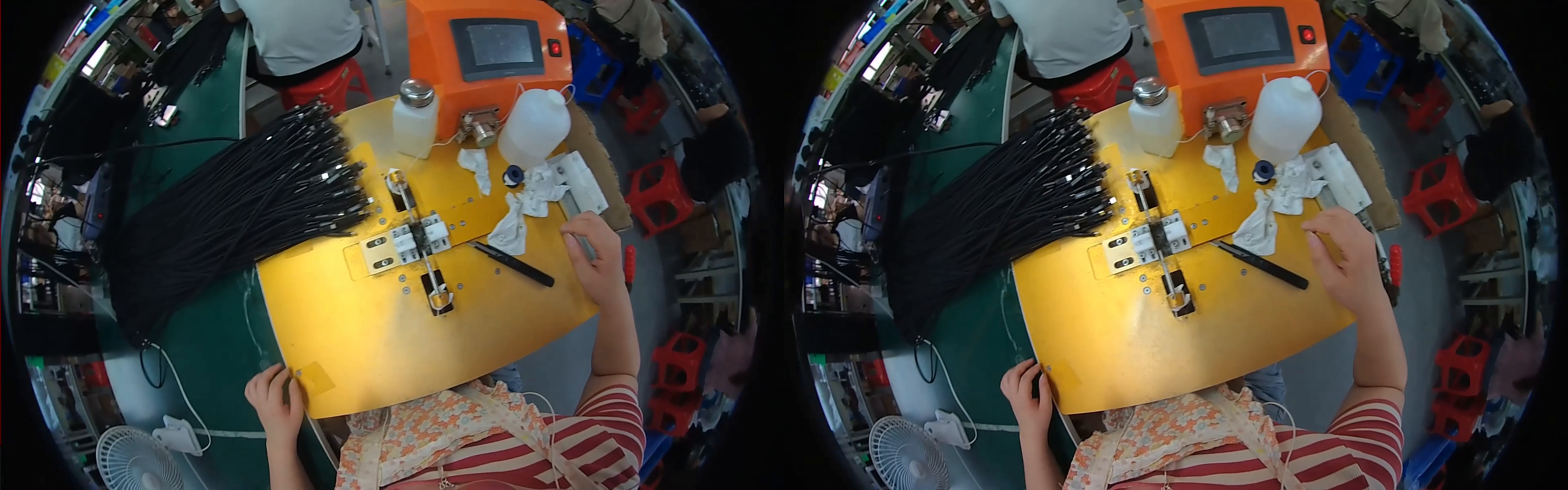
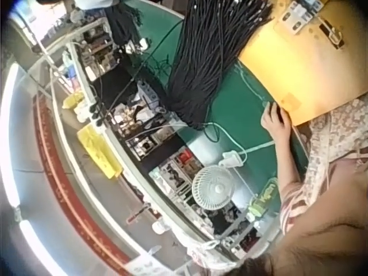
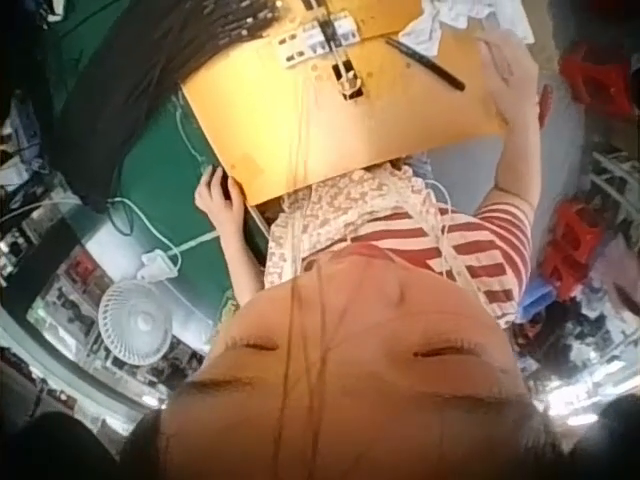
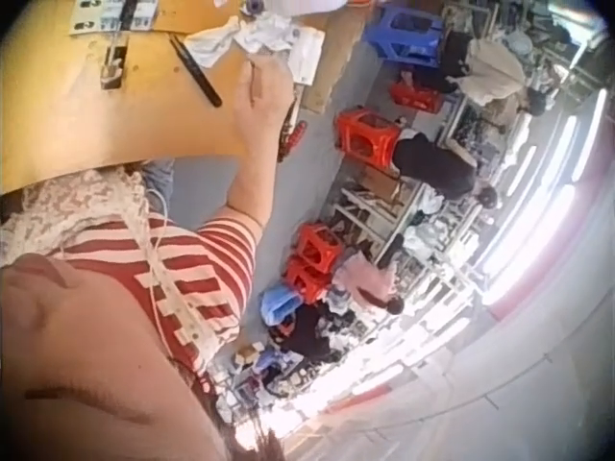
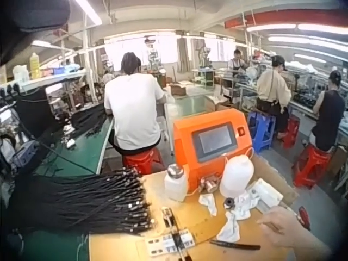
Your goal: The recorder is processing black cables using a specialized machine at a factory workstation.
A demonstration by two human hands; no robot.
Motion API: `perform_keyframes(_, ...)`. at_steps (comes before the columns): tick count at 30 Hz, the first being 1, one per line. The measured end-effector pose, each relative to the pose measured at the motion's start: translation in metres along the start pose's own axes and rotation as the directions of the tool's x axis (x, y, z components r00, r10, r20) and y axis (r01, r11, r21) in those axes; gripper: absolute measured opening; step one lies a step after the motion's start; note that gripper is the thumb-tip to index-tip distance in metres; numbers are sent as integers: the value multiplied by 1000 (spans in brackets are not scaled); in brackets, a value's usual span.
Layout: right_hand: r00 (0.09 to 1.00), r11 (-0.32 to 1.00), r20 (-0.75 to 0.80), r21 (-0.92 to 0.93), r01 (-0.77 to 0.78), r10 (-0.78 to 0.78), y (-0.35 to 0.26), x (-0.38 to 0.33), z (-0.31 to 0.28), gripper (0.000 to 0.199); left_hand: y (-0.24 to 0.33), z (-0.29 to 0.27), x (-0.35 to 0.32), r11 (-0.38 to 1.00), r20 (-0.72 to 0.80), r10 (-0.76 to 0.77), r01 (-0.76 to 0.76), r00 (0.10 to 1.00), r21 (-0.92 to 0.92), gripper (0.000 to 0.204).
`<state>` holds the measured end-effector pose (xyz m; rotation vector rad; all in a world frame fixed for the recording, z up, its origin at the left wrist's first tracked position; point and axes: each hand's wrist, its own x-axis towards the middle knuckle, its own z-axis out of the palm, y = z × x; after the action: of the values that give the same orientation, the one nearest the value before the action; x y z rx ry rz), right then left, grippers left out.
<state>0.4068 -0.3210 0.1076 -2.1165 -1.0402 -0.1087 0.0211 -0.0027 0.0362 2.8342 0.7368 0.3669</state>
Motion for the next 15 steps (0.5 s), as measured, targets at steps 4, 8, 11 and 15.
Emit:
perform_keyframes(4, 992, 991, 80, 99, 86, -94, -8, 6, 22, 14, 20, 2, 92, 959, -112, 283, -281, 953, 34, 32)
perform_keyframes(8, 900, 910, 135, 105, 402, -414, -39, 32, 50, 14, 38, 34, 193, 886, -152, 397, -335, 905, 320, 47)
perform_keyframes(11, 851, 852, 111, 186, 490, -513, -56, 42, 57, 16, 20, 50, 234, 905, -113, 369, -329, 923, 271, 49)
perform_keyframes(15, 829, 831, 144, 245, 499, -540, -63, 48, 60, 16, 14, 52, 250, 901, -133, 398, -359, 908, 241, 46)
